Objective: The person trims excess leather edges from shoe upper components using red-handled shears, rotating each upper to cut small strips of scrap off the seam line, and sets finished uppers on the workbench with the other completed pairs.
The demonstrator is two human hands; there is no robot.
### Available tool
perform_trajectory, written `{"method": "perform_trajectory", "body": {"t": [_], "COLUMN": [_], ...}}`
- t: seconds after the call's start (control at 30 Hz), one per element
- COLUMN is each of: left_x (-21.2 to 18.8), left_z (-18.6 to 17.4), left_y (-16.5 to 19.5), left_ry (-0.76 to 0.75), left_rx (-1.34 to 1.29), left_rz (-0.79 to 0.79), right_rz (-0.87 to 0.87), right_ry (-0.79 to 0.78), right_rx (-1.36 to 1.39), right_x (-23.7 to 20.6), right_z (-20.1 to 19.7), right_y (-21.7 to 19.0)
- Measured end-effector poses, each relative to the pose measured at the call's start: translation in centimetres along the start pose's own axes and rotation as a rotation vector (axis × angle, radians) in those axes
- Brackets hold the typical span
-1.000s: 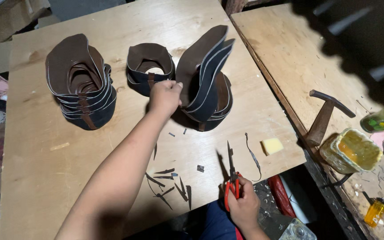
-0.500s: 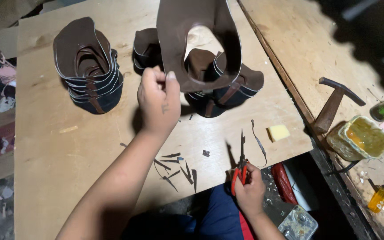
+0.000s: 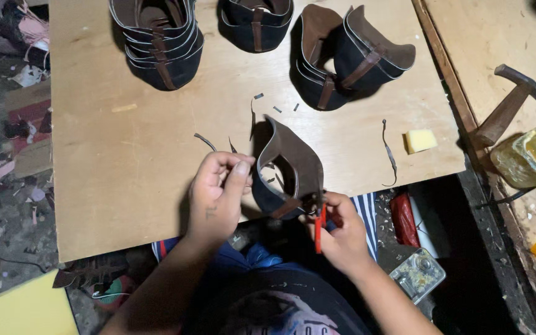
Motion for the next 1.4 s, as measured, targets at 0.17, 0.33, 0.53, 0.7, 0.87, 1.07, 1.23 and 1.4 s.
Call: {"method": "perform_trajectory", "body": {"t": [0.17, 0.33, 0.53, 0.7, 0.87, 1.07, 1.23, 1.4], "left_x": [-5.6, -8.7, -7.7, -7.5, -7.4, -7.2, -7.2, -6.8], "left_z": [0.4, -0.1, -3.2, -3.4, -3.5, -3.6, -3.6, -3.8], "left_y": [-0.2, 1.8, 3.5, 2.4, 1.3, 0.7, 0.8, 0.7], "left_ry": [-0.228, -0.426, -0.33, -0.245, -0.198, -0.201, -0.221, -0.244], "left_rx": [-0.383, -0.325, -0.661, -0.839, -0.816, -0.838, -0.843, -0.795], "left_rz": [-0.211, -0.115, 0.002, -0.081, -0.04, -0.054, -0.069, -0.067], "right_rz": [-0.086, 0.006, 0.018, 0.281, 0.334, 0.359, 0.376, 0.356], "right_ry": [0.143, 0.023, -0.315, -0.54, -0.517, -0.495, -0.449, -0.378], "right_rx": [0.106, 0.137, 0.025, 0.187, 0.288, 0.336, 0.341, 0.228], "right_x": [-1.9, -2.7, -2.7, -5.8, -6.5, -6.6, -7.2, -7.3], "right_z": [1.1, 2.9, 2.9, 4.2, 4.4, 4.4, 3.9, 3.7], "right_y": [-4.1, -6.5, -6.3, -3.8, -2.7, -1.3, 0.2, 0.8]}}
Point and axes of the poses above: each hand's wrist, its own x-axis towards the middle knuckle, its own z-axis out of the palm, y = z × x, the point moved 4 cm from there along x, towards the middle knuckle, and after that the axes turned 1 degree about -y, right-handed, at the moved point
